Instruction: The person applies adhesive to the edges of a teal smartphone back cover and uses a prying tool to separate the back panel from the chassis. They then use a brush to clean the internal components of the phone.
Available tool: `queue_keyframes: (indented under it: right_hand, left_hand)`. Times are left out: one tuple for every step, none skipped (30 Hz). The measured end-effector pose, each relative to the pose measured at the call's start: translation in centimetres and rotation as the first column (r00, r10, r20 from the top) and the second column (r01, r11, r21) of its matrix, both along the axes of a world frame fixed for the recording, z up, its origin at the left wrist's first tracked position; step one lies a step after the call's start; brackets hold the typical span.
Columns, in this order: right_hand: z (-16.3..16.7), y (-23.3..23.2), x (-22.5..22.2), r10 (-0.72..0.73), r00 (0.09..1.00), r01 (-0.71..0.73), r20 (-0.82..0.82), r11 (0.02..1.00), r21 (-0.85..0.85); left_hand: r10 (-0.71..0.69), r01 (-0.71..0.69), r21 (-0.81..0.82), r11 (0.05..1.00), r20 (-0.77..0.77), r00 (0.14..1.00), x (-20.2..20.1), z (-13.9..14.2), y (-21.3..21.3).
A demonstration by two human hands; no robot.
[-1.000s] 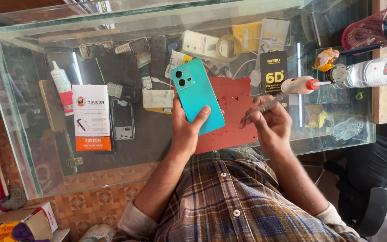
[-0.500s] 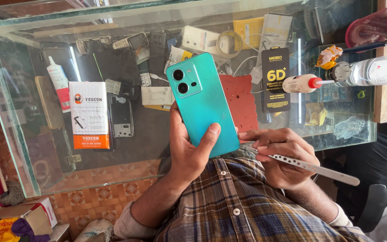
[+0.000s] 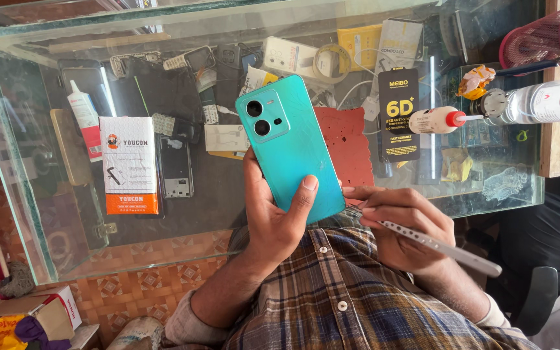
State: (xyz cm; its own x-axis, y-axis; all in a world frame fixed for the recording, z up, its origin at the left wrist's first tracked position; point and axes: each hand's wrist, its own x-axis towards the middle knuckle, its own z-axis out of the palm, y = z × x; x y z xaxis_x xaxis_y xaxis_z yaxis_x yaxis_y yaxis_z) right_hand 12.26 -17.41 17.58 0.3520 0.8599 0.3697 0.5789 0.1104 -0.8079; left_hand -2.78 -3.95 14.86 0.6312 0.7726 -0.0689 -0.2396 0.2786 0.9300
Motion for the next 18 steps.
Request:
queue_keyframes:
  right_hand:
    - [0.0, 0.0, -0.1, -0.011, 0.999, 0.011, 0.053, 1.000, -0.006]
    - [0.1, -0.1, -0.3, -0.022, 0.994, 0.024, 0.105, 1.000, -0.013]
    - [0.1, -0.1, -0.3, -0.024, 0.991, 0.025, 0.135, 1.000, -0.009]
    - [0.2, -0.2, -0.3, -0.026, 0.986, 0.027, 0.164, 1.000, -0.004]
    - [0.2, -0.2, -0.3, -0.027, 0.981, 0.028, 0.193, 1.000, 0.001]
    - [0.1, -0.2, -0.3, -0.016, 0.993, 0.014, 0.118, 1.000, 0.014]
    - [0.0, 0.0, -0.1, -0.003, 0.999, 0.001, 0.043, 1.000, 0.029]
    - [-0.2, 0.1, 0.0, 0.013, 0.999, -0.011, -0.032, 0.999, 0.046]
    - [-0.4, 0.2, 0.1, 0.018, 0.997, -0.014, -0.069, 0.999, 0.049]
    - [-0.7, 0.4, 0.1, 0.022, 0.994, -0.016, -0.108, 0.998, 0.056]
    - [-0.9, 0.4, 0.2, 0.025, 0.989, -0.016, -0.146, 0.998, 0.060]
    - [-1.0, 0.4, 0.1, 0.017, 0.986, -0.006, -0.169, 0.998, 0.065]
    - [-1.1, 0.4, 0.0, 0.008, 0.982, 0.005, -0.191, 0.998, 0.070]
    - [-1.2, 0.3, -0.1, -0.001, 0.977, 0.017, -0.215, 0.997, 0.072]
    - [-1.2, 0.2, -0.1, -0.005, 0.982, 0.020, -0.190, 0.997, 0.075]
    - [-1.2, 0.2, 0.0, -0.008, 0.986, 0.021, -0.164, 0.996, 0.081]
    - [-1.3, 0.2, 0.0, -0.011, 0.990, 0.024, -0.140, 0.996, 0.086]
    - [-1.3, 0.1, 0.1, 0.006, 0.990, 0.008, -0.144, 0.996, 0.093]
  left_hand:
    - [0.017, -0.016, 0.038, 0.999, -0.014, 1.000, 0.0, 0.0, -0.1]
    - [0.033, -0.031, 0.076, 0.997, -0.028, 0.999, 0.0, 0.0, -0.2]
    - [0.049, -0.044, 0.113, 0.993, -0.042, 0.998, 0.0, 0.0, -0.3]
    - [0.053, -0.048, 0.113, 0.992, -0.043, 0.998, 0.0, -0.1, -0.3]
    - [0.058, -0.052, 0.112, 0.992, -0.044, 0.997, -0.1, -0.2, -0.4]
    - [0.062, -0.057, 0.112, 0.992, -0.045, 0.997, -0.1, -0.3, -0.5]
    - [0.061, -0.058, 0.074, 0.996, -0.042, 0.997, -0.1, -0.4, -0.5]
    - [0.062, -0.061, 0.036, 0.998, -0.039, 0.997, 0.0, -0.7, -0.4]
    - [0.066, -0.066, -0.002, 0.998, -0.038, 0.997, 0.1, -0.8, -0.4]
    - [0.066, -0.067, -0.027, 0.997, -0.038, 0.997, 0.2, -1.0, -0.4]
    - [0.063, -0.065, -0.054, 0.996, -0.038, 0.997, 0.3, -1.1, -0.4]
    - [0.061, -0.063, -0.081, 0.995, -0.036, 0.998, 0.4, -1.2, -0.4]
    - [0.063, -0.065, -0.091, 0.994, -0.026, 0.998, 0.4, -1.2, -0.4]
    - [0.065, -0.066, -0.103, 0.992, -0.019, 0.998, 0.4, -1.2, -0.5]
    - [0.068, -0.068, -0.113, 0.991, -0.011, 0.998, 0.4, -1.1, -0.5]
    - [0.071, -0.072, -0.072, 0.995, -0.013, 0.997, 0.4, -1.1, -0.5]
    - [0.074, -0.074, -0.030, 0.997, -0.016, 0.997, 0.4, -1.0, -0.5]
    - [0.076, -0.076, 0.010, 0.997, -0.019, 0.997, 0.4, -0.9, -0.5]
